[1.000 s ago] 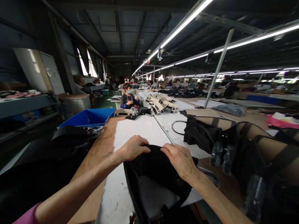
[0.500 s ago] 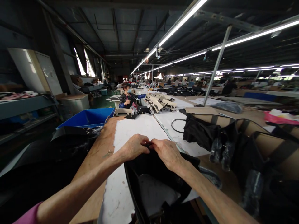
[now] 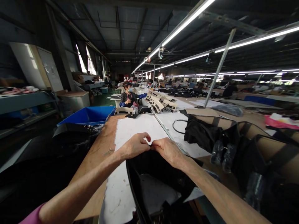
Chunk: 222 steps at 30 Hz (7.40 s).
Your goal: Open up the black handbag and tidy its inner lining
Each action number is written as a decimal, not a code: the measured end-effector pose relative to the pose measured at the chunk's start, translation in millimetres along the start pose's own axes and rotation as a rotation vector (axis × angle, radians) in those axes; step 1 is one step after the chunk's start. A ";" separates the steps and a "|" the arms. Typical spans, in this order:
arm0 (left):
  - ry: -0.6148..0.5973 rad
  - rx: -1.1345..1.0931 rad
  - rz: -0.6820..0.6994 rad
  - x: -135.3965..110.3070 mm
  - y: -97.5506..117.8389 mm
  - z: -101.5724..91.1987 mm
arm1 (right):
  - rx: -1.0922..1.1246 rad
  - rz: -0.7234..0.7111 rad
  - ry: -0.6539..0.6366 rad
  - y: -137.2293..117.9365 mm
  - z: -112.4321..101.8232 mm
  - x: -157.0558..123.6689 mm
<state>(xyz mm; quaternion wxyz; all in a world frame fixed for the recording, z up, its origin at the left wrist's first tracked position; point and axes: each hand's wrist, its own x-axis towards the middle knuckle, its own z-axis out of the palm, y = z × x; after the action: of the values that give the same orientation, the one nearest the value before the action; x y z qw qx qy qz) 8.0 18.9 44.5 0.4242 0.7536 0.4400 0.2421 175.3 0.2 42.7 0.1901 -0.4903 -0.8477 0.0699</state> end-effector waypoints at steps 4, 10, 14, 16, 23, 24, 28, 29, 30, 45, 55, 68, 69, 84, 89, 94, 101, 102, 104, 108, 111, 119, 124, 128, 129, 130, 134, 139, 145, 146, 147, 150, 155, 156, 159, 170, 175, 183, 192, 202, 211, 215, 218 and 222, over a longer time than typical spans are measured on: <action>0.087 0.107 0.009 -1.2 6.0 2.5 | -0.035 0.010 0.023 -0.1 4.1 -1.5; 0.125 0.149 0.080 1.5 4.8 3.7 | -0.098 0.030 -0.007 -6.7 -0.2 -1.3; 0.249 0.019 0.147 -1.0 8.1 4.6 | -0.154 -0.013 -0.049 -12.7 -4.8 6.5; 0.416 -0.084 0.190 -4.9 13.5 4.2 | -0.196 -0.050 -0.064 -15.9 -4.7 9.1; 0.729 -0.267 0.293 -36.3 32.3 1.8 | -0.335 -0.137 -0.147 -19.9 -12.3 6.5; 0.727 -0.257 0.279 -45.2 34.1 2.8 | -0.350 -0.108 -0.156 -17.0 -16.2 6.6; 0.621 -0.137 0.143 -86.2 33.9 17.0 | -0.388 0.118 -0.204 5.5 -36.1 6.6; 0.576 -0.103 0.103 -95.1 31.4 23.3 | -0.393 0.178 -0.213 12.6 -41.0 5.6; 0.537 -0.074 0.065 -102.3 28.2 30.6 | -0.398 0.231 -0.218 19.7 -45.3 3.8; 0.126 -0.091 -0.032 -73.6 -25.2 3.5 | -0.348 0.259 -0.187 50.1 -61.1 -51.6; 0.005 -0.425 -0.061 -61.5 -39.9 -11.1 | 0.263 0.177 -0.219 85.7 -52.7 -56.5; 0.093 -0.559 0.078 -63.6 -58.6 -3.4 | 0.538 0.271 -0.303 88.9 -50.3 -52.1; 0.097 -0.548 0.099 -64.4 -58.1 -3.2 | 0.530 0.274 -0.297 88.8 -50.3 -51.8; 0.238 -0.288 -0.018 -72.1 -41.7 6.3 | 0.071 0.183 -0.097 85.9 -47.3 -52.6; 0.214 -0.319 -0.018 -80.9 -31.6 11.5 | -0.557 -0.138 0.085 55.2 -45.3 -50.0; 0.231 -0.296 -0.054 -83.4 -33.7 13.4 | -0.410 -0.285 0.036 29.5 -36.6 -44.0; 0.269 -0.269 -0.043 -81.1 -29.9 17.9 | -0.010 -0.167 -0.031 25.1 -27.7 -42.4; 0.271 -0.276 -0.042 -81.3 -29.5 18.2 | 0.026 -0.129 -0.032 24.5 -28.1 -42.5; 0.270 -0.286 -0.045 -82.1 -28.9 18.7 | 0.055 -0.077 -0.036 23.1 -28.9 -42.5; 0.264 -0.300 -0.040 -84.3 -28.8 20.9 | -0.025 -0.012 0.011 22.6 -27.1 -42.3; 0.265 -0.288 -0.032 -85.7 -28.9 22.7 | -0.107 -0.010 0.054 24.3 -21.8 -42.7; 0.358 -0.154 -0.055 -87.4 -22.9 28.2 | -0.183 -0.012 0.094 23.2 -18.9 -43.7; 0.428 0.071 -0.045 -89.7 -13.8 30.2 | -0.208 0.016 0.122 20.9 -19.6 -43.1; 0.428 0.161 0.011 -90.4 -7.8 28.8 | -0.243 0.053 0.149 18.4 -18.7 -41.6; 0.419 0.168 0.009 -90.5 -6.0 28.4 | -0.252 0.059 0.150 18.0 -18.4 -41.1; 0.413 0.173 0.005 -90.5 -3.8 28.1 | -0.261 0.064 0.153 17.8 -18.1 -40.6; 0.396 0.172 -0.001 -88.9 6.1 27.1 | -0.310 0.080 0.157 17.7 -16.2 -38.8; 0.378 0.147 -0.050 -84.3 16.8 25.5 | -0.331 0.108 0.153 15.7 -15.6 -37.5; 0.349 0.276 -0.082 -81.4 27.7 23.8 | -0.350 0.146 0.139 11.4 -17.6 -36.9; 0.336 0.340 -0.086 -80.6 29.6 24.0 | -0.355 0.153 0.140 10.8 -18.0 -36.8; 0.315 0.410 -0.088 -79.4 31.6 24.4 | -0.358 0.158 0.141 10.4 -18.3 -36.7; 0.241 0.651 -0.087 -72.9 36.8 26.8 | -0.362 0.165 0.136 10.2 -18.6 -36.7; 0.188 0.939 -0.030 -52.1 39.1 34.8 | -0.359 0.168 0.148 11.7 -18.2 -38.3; 0.172 0.954 -0.011 -47.1 39.0 36.5 | -0.356 0.172 0.152 11.8 -18.1 -38.6; 0.118 0.963 0.034 -33.1 37.9 40.2 | -0.331 0.162 0.155 12.1 -18.3 -39.4; 0.057 0.866 0.045 -24.5 35.2 41.0 | -0.180 0.097 0.157 19.9 -20.8 -43.7; 0.069 0.897 0.041 -22.9 36.9 44.6 | -0.221 0.118 0.170 18.4 -19.9 -41.8; 0.034 0.957 0.065 -14.5 45.6 41.2 | -0.292 0.181 0.141 11.8 -22.3 -39.6; 0.019 0.900 0.185 20.4 46.1 58.1 | -0.063 0.079 0.128 22.4 -29.5 -48.4; -0.007 0.770 0.197 14.7 48.7 51.4 | 0.102 0.468 0.147 27.2 -37.0 -93.7; -0.157 0.503 0.292 22.3 42.9 42.5 | 0.106 0.419 -0.019 42.2 -53.1 -87.9; -0.211 0.367 0.259 20.9 34.2 39.3 | 0.165 0.244 -0.094 61.1 -53.6 -80.6; -0.223 0.297 0.223 20.4 27.1 38.5 | 0.216 0.222 -0.147 69.1 -52.3 -74.3; -0.279 0.227 0.205 21.5 24.5 38.3 | 0.247 0.203 -0.192 73.1 -54.3 -69.5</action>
<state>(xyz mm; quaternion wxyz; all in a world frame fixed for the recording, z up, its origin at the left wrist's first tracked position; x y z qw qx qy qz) 58.1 15.1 45.2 0.3664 0.8636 0.3226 0.1261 286.4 -25.9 52.6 0.1592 -0.5374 -0.7930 0.2388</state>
